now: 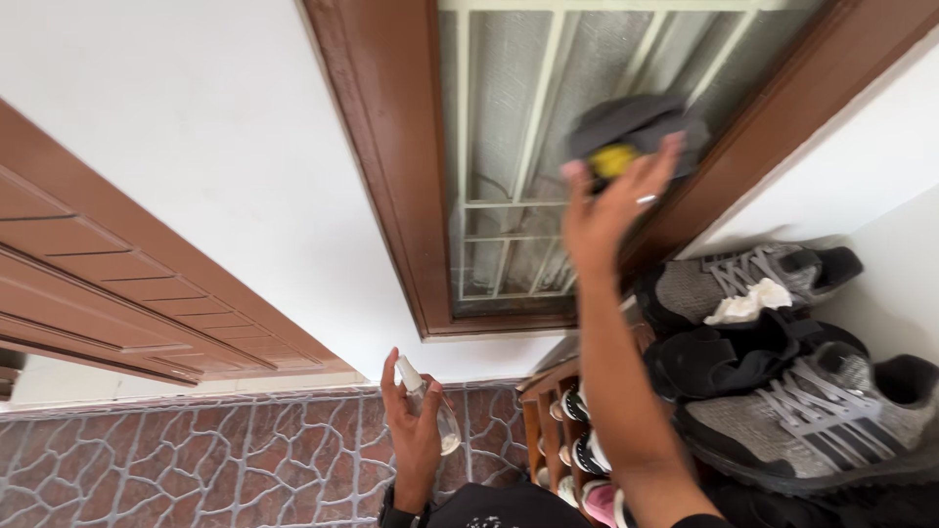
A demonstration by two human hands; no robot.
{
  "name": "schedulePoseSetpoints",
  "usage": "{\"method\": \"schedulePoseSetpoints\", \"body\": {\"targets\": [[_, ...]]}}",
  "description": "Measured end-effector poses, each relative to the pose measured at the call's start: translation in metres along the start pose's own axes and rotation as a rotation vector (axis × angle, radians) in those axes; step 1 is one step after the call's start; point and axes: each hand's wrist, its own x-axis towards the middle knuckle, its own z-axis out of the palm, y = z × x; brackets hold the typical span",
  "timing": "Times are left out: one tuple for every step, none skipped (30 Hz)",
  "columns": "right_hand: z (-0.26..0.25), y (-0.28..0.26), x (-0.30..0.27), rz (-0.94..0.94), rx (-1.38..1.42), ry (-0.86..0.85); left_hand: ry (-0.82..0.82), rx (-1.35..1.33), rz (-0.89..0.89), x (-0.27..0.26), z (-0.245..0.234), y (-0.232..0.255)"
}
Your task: The person cleans a glass window pane by spraying a liquid from a clear bottle and wiping the surface with a cloth. The person repeatedly sprays and wipes different sections of the window, including the frame and the glass, using circular and back-and-forth motions.
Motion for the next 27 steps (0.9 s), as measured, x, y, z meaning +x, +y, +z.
{"method": "schedulePoseSetpoints", "body": {"targets": [[-0.001, 0.010, 0.013, -0.031, 0.054, 0.059, 0.004, 0.003, 0.003, 0.000, -0.003, 0.000], [-0.001, 0.016, 0.020, 0.094, 0.070, 0.086, 0.007, 0.007, 0.002, -0.001, -0.008, 0.000], [-0.001, 0.020, 0.026, 0.219, 0.086, 0.110, 0.019, 0.030, -0.016, -0.001, -0.014, 0.000], [0.002, 0.020, 0.031, 0.342, 0.102, 0.132, 0.029, 0.051, -0.035, 0.000, -0.019, -0.001], [0.010, 0.016, 0.036, 0.361, 0.146, 0.191, 0.039, 0.072, -0.054, 0.001, -0.024, -0.002], [0.017, 0.010, 0.039, 0.380, 0.187, 0.246, 0.039, 0.067, -0.042, 0.002, -0.029, -0.004], [0.023, 0.000, 0.040, 0.399, 0.228, 0.301, 0.038, 0.062, -0.029, 0.004, -0.033, -0.005], [0.029, -0.014, 0.037, 0.271, 0.260, 0.312, 0.036, 0.055, -0.015, 0.006, -0.036, -0.005], [0.040, -0.034, 0.031, 0.142, 0.292, 0.319, 0.035, 0.058, -0.022, 0.009, -0.039, -0.004], [0.047, -0.053, 0.025, 0.015, 0.320, 0.322, 0.031, 0.060, -0.033, 0.011, -0.042, -0.004], [0.043, -0.072, 0.009, -0.008, 0.324, 0.098, 0.026, 0.063, -0.044, 0.013, -0.042, -0.003], [0.033, -0.085, -0.007, -0.034, 0.327, -0.125, 0.018, 0.071, -0.039, 0.015, -0.043, -0.002], [0.025, -0.086, -0.013, -0.030, 0.214, -0.174, 0.010, 0.079, -0.033, 0.016, -0.043, -0.002], [0.021, -0.083, -0.020, -0.026, 0.105, -0.220, 0.003, 0.089, -0.024, 0.017, -0.045, -0.002], [0.019, -0.076, -0.027, -0.020, -0.005, -0.265, 0.003, 0.084, -0.039, 0.016, -0.048, -0.002], [0.018, -0.058, -0.026, 0.076, 0.215, -0.151, 0.008, 0.074, -0.049, 0.016, -0.050, -0.002], [0.014, -0.032, -0.020, 0.171, 0.434, -0.036, 0.013, 0.064, -0.058, 0.016, -0.053, -0.002], [0.008, -0.003, -0.011, 0.222, 0.386, 0.038, 0.020, 0.060, -0.055, 0.014, -0.057, -0.003], [0.002, 0.027, 0.003, 0.270, 0.337, 0.112, 0.027, 0.056, -0.052, 0.013, -0.061, -0.004], [0.000, 0.048, 0.015, 0.315, 0.284, 0.187, 0.033, 0.051, -0.049, 0.012, -0.063, -0.004], [-0.003, 0.064, 0.027, 0.400, 0.357, 0.196, 0.052, 0.056, -0.082, 0.012, -0.066, -0.004], [-0.004, 0.073, 0.042, 0.483, 0.428, 0.206, 0.068, 0.060, -0.113, 0.014, -0.068, -0.003], [0.008, 0.069, 0.050, 0.378, 0.311, 0.211, 0.083, 0.063, -0.144, 0.015, -0.069, -0.001], [0.019, 0.058, 0.055, 0.274, 0.187, 0.211, 0.074, 0.052, -0.141, 0.016, -0.069, 0.000], [0.026, 0.043, 0.058, 0.170, 0.064, 0.209, 0.064, 0.041, -0.138, 0.017, -0.068, 0.002], [0.033, 0.018, 0.051, 0.101, 0.255, 0.151, 0.053, 0.029, -0.137, 0.019, -0.065, 0.003], [0.043, -0.015, 0.038, 0.027, 0.447, 0.094, 0.025, 0.005, -0.127, 0.023, -0.062, 0.004]]}}
